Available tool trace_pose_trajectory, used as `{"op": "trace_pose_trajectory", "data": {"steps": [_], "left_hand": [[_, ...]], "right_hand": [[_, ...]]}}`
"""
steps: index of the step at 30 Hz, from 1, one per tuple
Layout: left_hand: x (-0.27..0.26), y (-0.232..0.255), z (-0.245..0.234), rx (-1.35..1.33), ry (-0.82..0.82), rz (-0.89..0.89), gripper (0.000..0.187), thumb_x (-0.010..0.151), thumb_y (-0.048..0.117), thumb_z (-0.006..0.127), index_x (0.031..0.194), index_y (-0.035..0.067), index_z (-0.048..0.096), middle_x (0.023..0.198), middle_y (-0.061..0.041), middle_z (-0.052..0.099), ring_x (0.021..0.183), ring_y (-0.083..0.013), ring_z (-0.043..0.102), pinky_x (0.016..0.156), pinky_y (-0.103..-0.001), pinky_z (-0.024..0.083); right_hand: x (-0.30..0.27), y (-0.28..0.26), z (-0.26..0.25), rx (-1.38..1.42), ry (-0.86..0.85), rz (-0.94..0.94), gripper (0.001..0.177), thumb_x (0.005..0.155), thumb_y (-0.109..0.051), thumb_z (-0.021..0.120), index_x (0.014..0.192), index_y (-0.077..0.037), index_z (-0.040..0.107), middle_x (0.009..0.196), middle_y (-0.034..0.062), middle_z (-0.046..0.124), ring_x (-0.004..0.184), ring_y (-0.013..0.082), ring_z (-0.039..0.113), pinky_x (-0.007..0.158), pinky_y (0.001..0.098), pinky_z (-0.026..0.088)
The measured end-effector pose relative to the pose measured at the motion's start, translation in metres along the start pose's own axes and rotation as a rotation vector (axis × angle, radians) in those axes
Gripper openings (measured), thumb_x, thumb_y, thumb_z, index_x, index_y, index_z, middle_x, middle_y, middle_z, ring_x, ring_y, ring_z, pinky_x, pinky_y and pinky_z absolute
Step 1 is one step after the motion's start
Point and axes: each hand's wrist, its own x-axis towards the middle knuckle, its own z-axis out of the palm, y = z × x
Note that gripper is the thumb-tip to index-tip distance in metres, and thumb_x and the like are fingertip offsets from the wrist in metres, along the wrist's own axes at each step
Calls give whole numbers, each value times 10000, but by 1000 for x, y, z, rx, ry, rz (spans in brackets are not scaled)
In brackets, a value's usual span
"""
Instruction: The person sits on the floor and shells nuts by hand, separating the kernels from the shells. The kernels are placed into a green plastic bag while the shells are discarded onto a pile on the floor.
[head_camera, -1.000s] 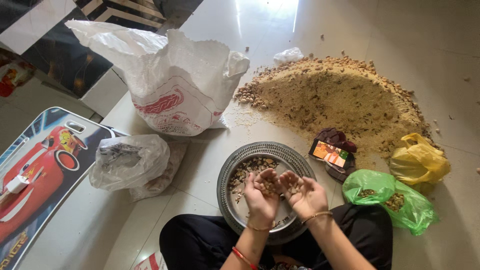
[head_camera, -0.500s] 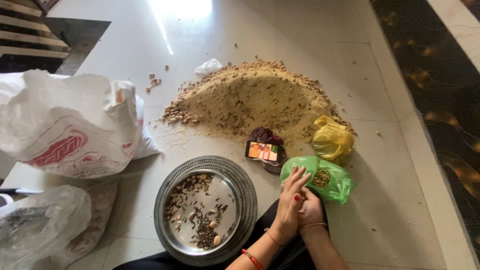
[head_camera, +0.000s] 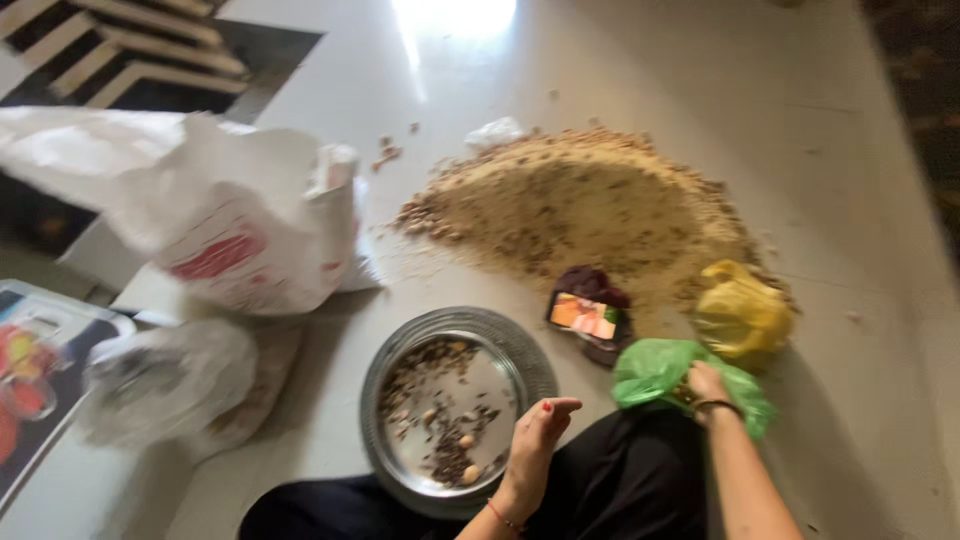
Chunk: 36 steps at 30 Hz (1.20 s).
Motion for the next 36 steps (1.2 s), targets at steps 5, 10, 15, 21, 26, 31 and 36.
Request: {"op": "trace_pose_trajectory", "data": {"steps": [5,10,15,21,26,31,36], "left_hand": [[-37,59,-74,469,253,203,243,1019,132,552,1045,14,763,975,-74,757,910,-121,670,854,-252,524],[-53,94,-123,214,486,147,207,1016,114,541,1022,11,721,933,-81,726,837,-146,659,790,-307,554],[-54,106,-148,369,509,212,204,1009,122,552,1057,22,723,939,-73,758,871,-129,705,810,-263,563],[-76,120,-160,764,659,234,149,932,100,646,1022,39,749,962,-74,762,843,-131,707,774,-267,567],[-75,126,-172,1154,827,146,210,910,91,670,1117,71,698,1072,-105,688,922,-198,675,808,-333,574],[-60,116,-184,1245,729,342,385,866,64,679,1246,5,665,1114,-186,671,985,-329,673,877,-427,555],[-51,108,-185,1093,750,25,398,879,70,612,1276,65,640,1104,-150,650,924,-302,698,833,-399,570]], "right_hand": [[-66,-52,26,-456,98,-140,261,919,-83,550,1147,-62,674,963,137,678,793,266,654,683,405,559],[-185,-63,133,-583,-87,-940,241,900,-34,639,1130,-56,705,1071,141,738,929,250,712,794,370,589],[-249,-59,228,-855,-418,-1122,455,799,-26,668,1252,-39,638,1259,204,648,1118,347,643,974,423,533],[-297,-31,246,-1182,-635,-981,486,811,-97,713,1292,-137,654,1334,178,578,1147,362,576,954,421,515],[-280,-14,235,-1012,-786,-945,301,847,-95,706,1148,-111,708,1266,156,639,1099,299,663,927,365,580],[-241,-15,240,-1038,-479,-1019,327,868,1,630,1181,-50,708,1194,151,688,1071,311,674,948,376,588],[-263,3,257,-1092,-731,-996,270,949,-13,587,1179,-75,713,1229,153,665,1110,297,645,973,347,567]]}}
